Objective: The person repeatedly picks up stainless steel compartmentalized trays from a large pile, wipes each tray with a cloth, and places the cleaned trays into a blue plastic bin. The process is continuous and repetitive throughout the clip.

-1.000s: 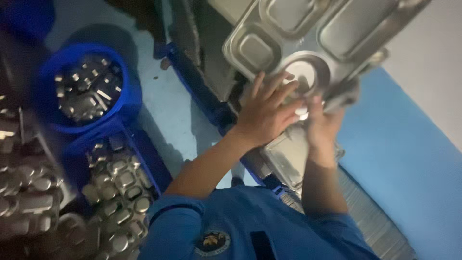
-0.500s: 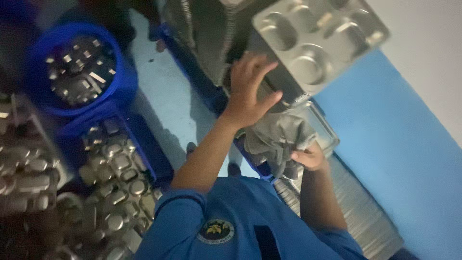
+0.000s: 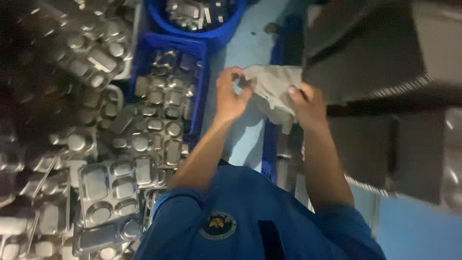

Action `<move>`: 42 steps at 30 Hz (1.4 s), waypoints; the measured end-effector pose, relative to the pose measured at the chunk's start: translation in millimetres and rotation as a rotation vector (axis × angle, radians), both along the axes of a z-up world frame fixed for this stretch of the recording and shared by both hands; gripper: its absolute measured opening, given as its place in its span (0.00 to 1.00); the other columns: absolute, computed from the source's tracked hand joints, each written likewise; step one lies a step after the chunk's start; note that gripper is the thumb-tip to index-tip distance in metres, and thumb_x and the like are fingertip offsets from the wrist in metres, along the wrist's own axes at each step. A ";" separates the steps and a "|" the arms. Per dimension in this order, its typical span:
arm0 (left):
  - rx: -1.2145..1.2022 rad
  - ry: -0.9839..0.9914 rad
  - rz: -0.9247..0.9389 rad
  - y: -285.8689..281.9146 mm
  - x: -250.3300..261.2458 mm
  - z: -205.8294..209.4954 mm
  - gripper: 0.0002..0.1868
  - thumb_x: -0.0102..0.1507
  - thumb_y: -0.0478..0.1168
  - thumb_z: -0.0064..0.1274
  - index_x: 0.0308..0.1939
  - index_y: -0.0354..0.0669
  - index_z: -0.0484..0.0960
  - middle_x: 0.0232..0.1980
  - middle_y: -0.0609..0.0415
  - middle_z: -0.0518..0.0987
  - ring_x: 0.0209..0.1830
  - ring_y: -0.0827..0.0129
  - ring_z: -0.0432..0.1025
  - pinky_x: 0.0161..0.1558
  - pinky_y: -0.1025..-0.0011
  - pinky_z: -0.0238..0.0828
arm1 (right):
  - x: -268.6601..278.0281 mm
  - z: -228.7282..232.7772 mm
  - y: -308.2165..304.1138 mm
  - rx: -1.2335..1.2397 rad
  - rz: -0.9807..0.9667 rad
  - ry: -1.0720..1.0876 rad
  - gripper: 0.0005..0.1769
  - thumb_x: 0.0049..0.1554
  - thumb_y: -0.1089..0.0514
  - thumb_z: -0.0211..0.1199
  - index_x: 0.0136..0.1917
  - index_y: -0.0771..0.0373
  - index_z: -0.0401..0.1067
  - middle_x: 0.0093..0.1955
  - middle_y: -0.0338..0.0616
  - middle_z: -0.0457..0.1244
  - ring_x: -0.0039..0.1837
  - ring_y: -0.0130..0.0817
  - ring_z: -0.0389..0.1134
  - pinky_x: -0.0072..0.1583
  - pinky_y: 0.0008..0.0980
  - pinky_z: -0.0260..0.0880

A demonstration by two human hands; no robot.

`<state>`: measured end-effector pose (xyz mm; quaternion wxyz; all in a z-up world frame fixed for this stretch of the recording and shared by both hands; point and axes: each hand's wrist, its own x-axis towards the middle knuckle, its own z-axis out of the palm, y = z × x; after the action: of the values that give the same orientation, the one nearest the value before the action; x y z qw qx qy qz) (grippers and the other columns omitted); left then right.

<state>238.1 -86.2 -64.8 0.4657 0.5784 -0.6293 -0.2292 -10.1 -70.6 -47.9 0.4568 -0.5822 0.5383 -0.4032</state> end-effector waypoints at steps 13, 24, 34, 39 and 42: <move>0.304 0.672 -0.053 -68.7 165.5 -83.4 0.38 0.73 0.57 0.49 0.76 0.31 0.61 0.69 0.43 0.65 0.68 0.57 0.62 0.65 0.62 0.58 | 238.8 -31.8 -166.3 -0.079 0.794 0.219 0.24 0.55 0.52 0.70 0.59 0.66 0.68 0.51 0.46 0.65 0.52 0.37 0.68 0.53 0.37 0.69; 0.330 1.312 0.552 -80.6 244.3 -302.9 0.24 0.70 0.44 0.35 0.62 0.33 0.78 0.58 0.48 0.82 0.59 0.57 0.75 0.62 0.63 0.69 | 343.6 -136.2 -274.8 -0.277 1.102 0.426 0.16 0.56 0.53 0.70 0.48 0.68 0.73 0.47 0.54 0.65 0.48 0.51 0.68 0.50 0.44 0.67; 0.339 -0.188 1.049 -165.9 249.3 -163.2 0.09 0.56 0.36 0.56 0.40 0.41 0.83 0.53 0.43 0.79 0.55 0.43 0.72 0.57 0.53 0.69 | 413.5 -183.0 -422.3 -0.009 1.302 0.512 0.14 0.64 0.50 0.66 0.50 0.65 0.71 0.46 0.56 0.67 0.51 0.53 0.70 0.52 0.47 0.67; 0.557 -0.254 1.206 -185.2 248.2 -160.8 0.02 0.57 0.35 0.58 0.33 0.42 0.81 0.44 0.46 0.76 0.46 0.46 0.72 0.47 0.51 0.71 | 436.4 -194.3 -484.6 -0.427 1.608 0.489 0.17 0.50 0.56 0.70 0.51 0.64 0.74 0.51 0.56 0.68 0.54 0.58 0.68 0.55 0.50 0.68; 0.642 -0.304 1.231 -178.3 239.6 -192.2 0.03 0.60 0.36 0.55 0.36 0.41 0.81 0.46 0.45 0.76 0.47 0.44 0.73 0.45 0.50 0.71 | 442.6 -210.9 -508.3 -0.498 1.643 0.667 0.12 0.51 0.60 0.68 0.50 0.59 0.77 0.54 0.53 0.68 0.58 0.56 0.69 0.59 0.51 0.69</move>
<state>477.7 -264.5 -257.0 0.2242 0.9632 -0.1476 -0.0152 432.4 -578.9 -258.8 0.2824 -0.9491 -0.0430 0.1325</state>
